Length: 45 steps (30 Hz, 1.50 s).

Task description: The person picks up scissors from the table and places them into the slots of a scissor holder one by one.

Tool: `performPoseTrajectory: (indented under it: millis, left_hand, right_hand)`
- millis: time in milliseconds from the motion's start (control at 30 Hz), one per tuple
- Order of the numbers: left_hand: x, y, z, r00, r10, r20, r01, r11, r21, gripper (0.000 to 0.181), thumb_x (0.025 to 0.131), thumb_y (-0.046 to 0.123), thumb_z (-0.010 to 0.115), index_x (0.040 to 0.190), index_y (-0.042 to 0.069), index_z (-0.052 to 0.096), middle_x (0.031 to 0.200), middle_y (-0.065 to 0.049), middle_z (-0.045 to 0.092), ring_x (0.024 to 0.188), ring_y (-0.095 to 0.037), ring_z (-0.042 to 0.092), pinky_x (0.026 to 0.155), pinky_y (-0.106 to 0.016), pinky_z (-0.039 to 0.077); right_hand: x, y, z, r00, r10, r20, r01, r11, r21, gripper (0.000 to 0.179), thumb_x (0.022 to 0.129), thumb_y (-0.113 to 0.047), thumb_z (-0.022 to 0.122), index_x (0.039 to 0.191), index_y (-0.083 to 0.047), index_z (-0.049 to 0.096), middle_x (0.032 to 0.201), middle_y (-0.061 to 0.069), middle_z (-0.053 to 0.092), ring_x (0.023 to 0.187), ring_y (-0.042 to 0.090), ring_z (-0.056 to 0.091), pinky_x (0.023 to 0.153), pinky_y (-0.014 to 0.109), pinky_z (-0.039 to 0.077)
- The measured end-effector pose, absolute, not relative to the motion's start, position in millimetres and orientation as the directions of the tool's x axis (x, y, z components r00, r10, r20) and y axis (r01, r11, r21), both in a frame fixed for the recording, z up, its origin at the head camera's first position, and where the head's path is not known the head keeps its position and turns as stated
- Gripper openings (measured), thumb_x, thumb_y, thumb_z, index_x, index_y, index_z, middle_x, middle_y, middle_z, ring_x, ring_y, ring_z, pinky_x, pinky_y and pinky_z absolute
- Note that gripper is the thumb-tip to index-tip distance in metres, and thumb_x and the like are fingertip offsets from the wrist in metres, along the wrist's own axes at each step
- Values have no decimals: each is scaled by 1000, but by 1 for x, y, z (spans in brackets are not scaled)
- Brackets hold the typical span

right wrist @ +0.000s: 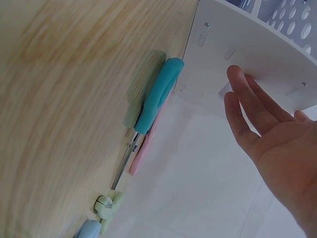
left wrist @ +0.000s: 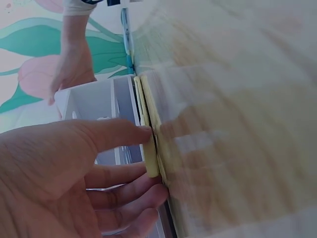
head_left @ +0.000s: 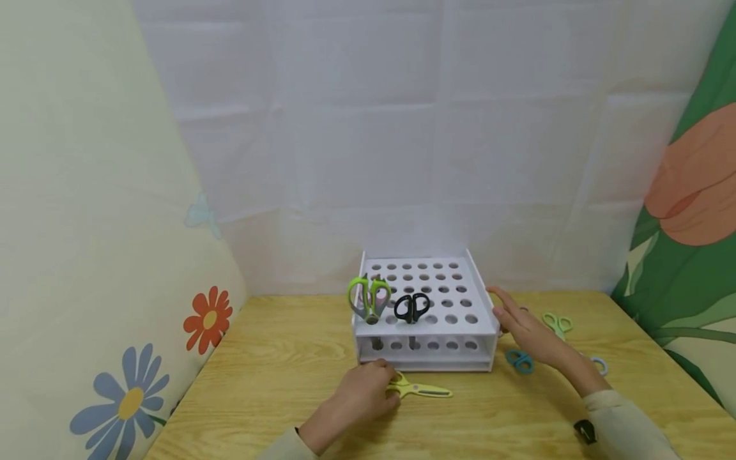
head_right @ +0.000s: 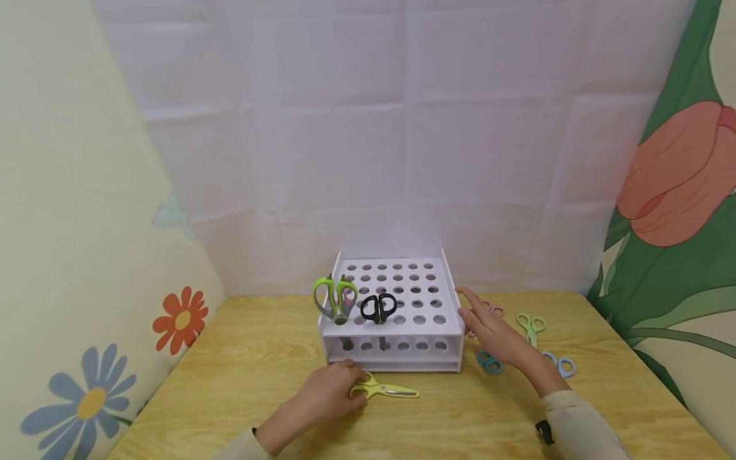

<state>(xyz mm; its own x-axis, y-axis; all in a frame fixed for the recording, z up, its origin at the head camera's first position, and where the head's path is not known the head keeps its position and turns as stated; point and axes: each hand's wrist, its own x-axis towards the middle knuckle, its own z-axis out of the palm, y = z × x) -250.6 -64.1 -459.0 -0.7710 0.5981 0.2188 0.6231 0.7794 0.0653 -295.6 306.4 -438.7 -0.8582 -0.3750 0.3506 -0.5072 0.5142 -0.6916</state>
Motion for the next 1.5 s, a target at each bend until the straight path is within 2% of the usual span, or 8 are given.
performPoseTrajectory:
  millis: [167, 333, 467, 667, 900, 1100, 1200, 1500]
  left_hand:
    - [-250, -64, -458, -763, 591, 263, 626, 776, 71, 23, 77, 32, 80, 96, 20, 77, 82, 9, 55, 67, -12, 56, 54, -28, 47]
    - [-252, -64, -457, -743, 591, 314, 639, 766, 70, 19, 85, 36, 74, 93, 19, 75, 82, 10, 56, 66, -10, 55, 55, -27, 46]
    - [-256, -63, -457, -695, 618, 368, 676, 736, 39, 17, 93, 37, 72, 90, 20, 72, 80, 9, 58, 66, -8, 55, 55, -26, 46]
    - [-260, -63, -457, -636, 633, 441, 700, 714, -16, 17, 96, 35, 72, 86, 20, 71, 74, 9, 59, 63, -11, 58, 52, -28, 47]
    - [-260, -64, -452, -655, 613, 442, 680, 734, -9, 19, 96, 32, 71, 84, 18, 68, 75, 10, 58, 62, -10, 57, 52, -27, 47]
    - [-256, -63, -448, -716, 553, 426, 647, 755, 108, 17, 103, 28, 63, 90, 18, 60, 77, 6, 58, 68, -14, 61, 51, -31, 49]
    - [-255, -63, -444, -745, 529, 406, 628, 762, 159, 17, 104, 28, 61, 91, 18, 57, 75, 6, 58, 66, -14, 60, 49, -32, 48]
    - [-256, -65, -437, -702, 537, 467, 648, 755, 106, 15, 98, 34, 66, 94, 20, 66, 74, 14, 61, 62, -6, 56, 53, -27, 48]
  right_hand:
    - [-296, 306, -439, -858, -372, 353, -508, 517, -689, 49, 114, -24, 28, 161, -13, 20, 122, 21, 66, 92, 21, 69, 82, 51, 54]
    - [-296, 306, -439, -856, -377, 353, -510, 512, -691, 48, 114, -24, 29, 160, -13, 21, 124, 21, 66, 93, 22, 69, 83, 52, 53]
    - [-296, 307, -440, -859, -376, 347, -505, 520, -689, 49, 114, -25, 29, 161, -14, 21, 124, 20, 66, 93, 21, 69, 83, 53, 53]
    - [-296, 307, -440, -865, -365, 343, -496, 530, -688, 49, 114, -26, 29, 161, -16, 20, 122, 20, 66, 91, 22, 68, 83, 58, 51]
    - [-295, 307, -439, -864, -365, 347, -500, 540, -677, 49, 114, -26, 28, 161, -14, 20, 121, 19, 67, 90, 20, 68, 82, 51, 52]
    - [-295, 307, -438, -854, -377, 360, -518, 534, -668, 49, 114, -23, 29, 161, -11, 20, 121, 19, 67, 89, 18, 68, 80, 42, 53]
    - [-295, 307, -438, -850, -381, 364, -524, 531, -666, 49, 114, -23, 29, 161, -11, 20, 120, 18, 67, 89, 17, 68, 80, 43, 54]
    - [-294, 308, -438, -845, -389, 367, -531, 524, -666, 49, 114, -22, 29, 161, -11, 19, 120, 18, 67, 90, 17, 69, 80, 43, 54]
